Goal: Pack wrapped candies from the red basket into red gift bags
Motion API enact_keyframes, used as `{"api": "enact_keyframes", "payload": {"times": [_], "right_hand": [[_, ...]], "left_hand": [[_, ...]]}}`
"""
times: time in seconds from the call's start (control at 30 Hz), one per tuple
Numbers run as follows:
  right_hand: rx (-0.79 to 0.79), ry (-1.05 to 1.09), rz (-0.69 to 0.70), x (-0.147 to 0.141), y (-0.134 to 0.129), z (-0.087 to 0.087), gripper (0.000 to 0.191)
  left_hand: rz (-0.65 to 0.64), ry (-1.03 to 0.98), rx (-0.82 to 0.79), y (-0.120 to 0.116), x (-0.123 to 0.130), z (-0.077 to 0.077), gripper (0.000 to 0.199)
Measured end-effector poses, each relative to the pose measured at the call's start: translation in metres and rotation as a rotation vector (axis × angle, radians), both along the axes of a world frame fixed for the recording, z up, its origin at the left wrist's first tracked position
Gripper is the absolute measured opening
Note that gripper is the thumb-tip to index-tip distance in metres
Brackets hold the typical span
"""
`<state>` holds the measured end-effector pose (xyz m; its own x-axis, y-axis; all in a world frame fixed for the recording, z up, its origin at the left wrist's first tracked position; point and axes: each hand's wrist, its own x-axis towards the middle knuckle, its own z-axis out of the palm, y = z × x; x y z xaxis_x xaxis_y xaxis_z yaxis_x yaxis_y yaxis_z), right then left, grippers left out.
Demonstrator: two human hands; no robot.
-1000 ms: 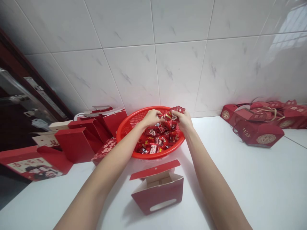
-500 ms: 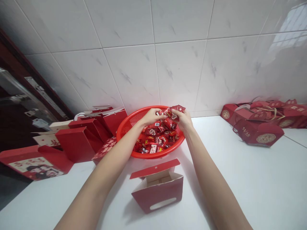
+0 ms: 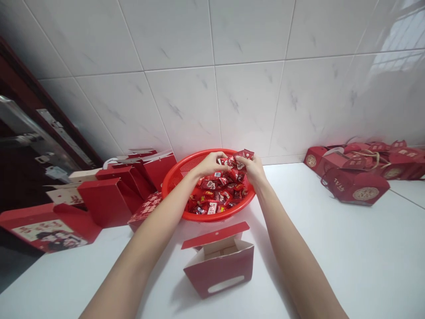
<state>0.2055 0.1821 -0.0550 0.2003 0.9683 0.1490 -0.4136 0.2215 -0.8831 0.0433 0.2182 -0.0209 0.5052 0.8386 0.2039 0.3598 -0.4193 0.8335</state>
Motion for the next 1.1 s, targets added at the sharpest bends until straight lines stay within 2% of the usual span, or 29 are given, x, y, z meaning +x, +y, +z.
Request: {"api": "enact_keyframes", "payload": {"times": [0.23, 0.37, 0.5, 0.73, 1.0, 1.1], "right_hand": [[-0.011, -0.010, -0.012, 0.000, -0.003, 0.003, 0.018], [0.008, -0.001, -0.020, 0.000, -0.003, 0.003, 0.018], [0.005, -0.012, 0.023, -0.001, -0.004, 0.004, 0.017], [0.019, -0.027, 0.136, -0.001, -0.008, 0.005, 0.021], [-0.016, 0.107, 0.100, -0.002, -0.009, 0.009, 0.021], [-0.020, 0.112, 0.091, -0.002, -0.010, 0.010, 0.020]], "left_hand": [[0.009, 0.038, 0.043, -0.001, 0.000, -0.001, 0.030], [-0.008, -0.034, 0.010, 0.000, 0.002, -0.004, 0.037], [0.005, -0.060, 0.021, 0.001, 0.002, -0.005, 0.047], [0.037, -0.038, 0.088, 0.008, -0.004, -0.009, 0.047], [0.134, -0.201, -0.026, 0.007, -0.002, -0.009, 0.051], [0.123, -0.220, -0.061, 0.005, -0.002, -0.008, 0.050]]}}
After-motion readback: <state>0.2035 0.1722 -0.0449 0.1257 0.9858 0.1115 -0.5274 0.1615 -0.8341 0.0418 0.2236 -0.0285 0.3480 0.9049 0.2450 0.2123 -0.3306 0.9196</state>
